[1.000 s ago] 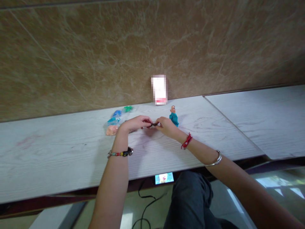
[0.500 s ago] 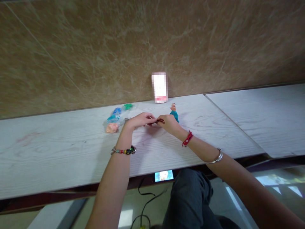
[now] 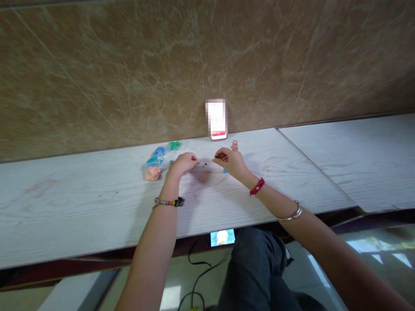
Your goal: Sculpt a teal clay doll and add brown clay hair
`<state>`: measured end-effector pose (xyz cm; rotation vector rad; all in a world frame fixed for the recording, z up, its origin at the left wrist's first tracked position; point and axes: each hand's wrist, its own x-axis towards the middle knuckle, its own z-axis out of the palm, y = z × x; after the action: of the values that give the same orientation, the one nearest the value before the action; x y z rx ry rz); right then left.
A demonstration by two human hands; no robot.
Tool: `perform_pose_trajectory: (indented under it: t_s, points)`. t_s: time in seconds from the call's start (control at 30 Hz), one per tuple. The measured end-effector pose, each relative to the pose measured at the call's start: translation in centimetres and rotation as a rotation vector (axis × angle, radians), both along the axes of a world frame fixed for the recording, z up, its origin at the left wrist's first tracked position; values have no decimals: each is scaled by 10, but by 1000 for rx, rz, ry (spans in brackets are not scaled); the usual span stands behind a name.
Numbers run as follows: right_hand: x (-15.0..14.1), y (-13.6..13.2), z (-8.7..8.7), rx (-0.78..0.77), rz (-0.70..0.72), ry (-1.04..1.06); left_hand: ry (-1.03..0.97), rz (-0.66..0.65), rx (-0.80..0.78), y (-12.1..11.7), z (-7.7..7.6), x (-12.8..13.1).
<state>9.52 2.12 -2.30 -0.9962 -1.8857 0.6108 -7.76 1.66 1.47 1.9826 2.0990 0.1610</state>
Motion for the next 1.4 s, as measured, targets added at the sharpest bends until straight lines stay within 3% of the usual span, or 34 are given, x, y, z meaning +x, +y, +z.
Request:
perform_pose_trajectory:
  t_s: [0.2,0.67,0.83,0.97,1.07,1.23,1.4]
  points:
    - [1,-4,4,12,109,-30,37,-33,49,4,-8,3]
    - [-1,-6,3,-154,141,21,74,-146,261,10,-18,5]
    - [12,-4,16,13,34,92,88,-154,308,12,-21,3]
    - [42,8,28,173,-169,239,84,-143,284,11,-21,4]
    - [58,16,31,203,-254,163,81,-145,271,11,-21,5]
    - [62,16,29,279,-271,-70,70,-144,255,11,-21,4]
    - [61,14,29,423,-164,-57,62,-146,232,11,-21,4]
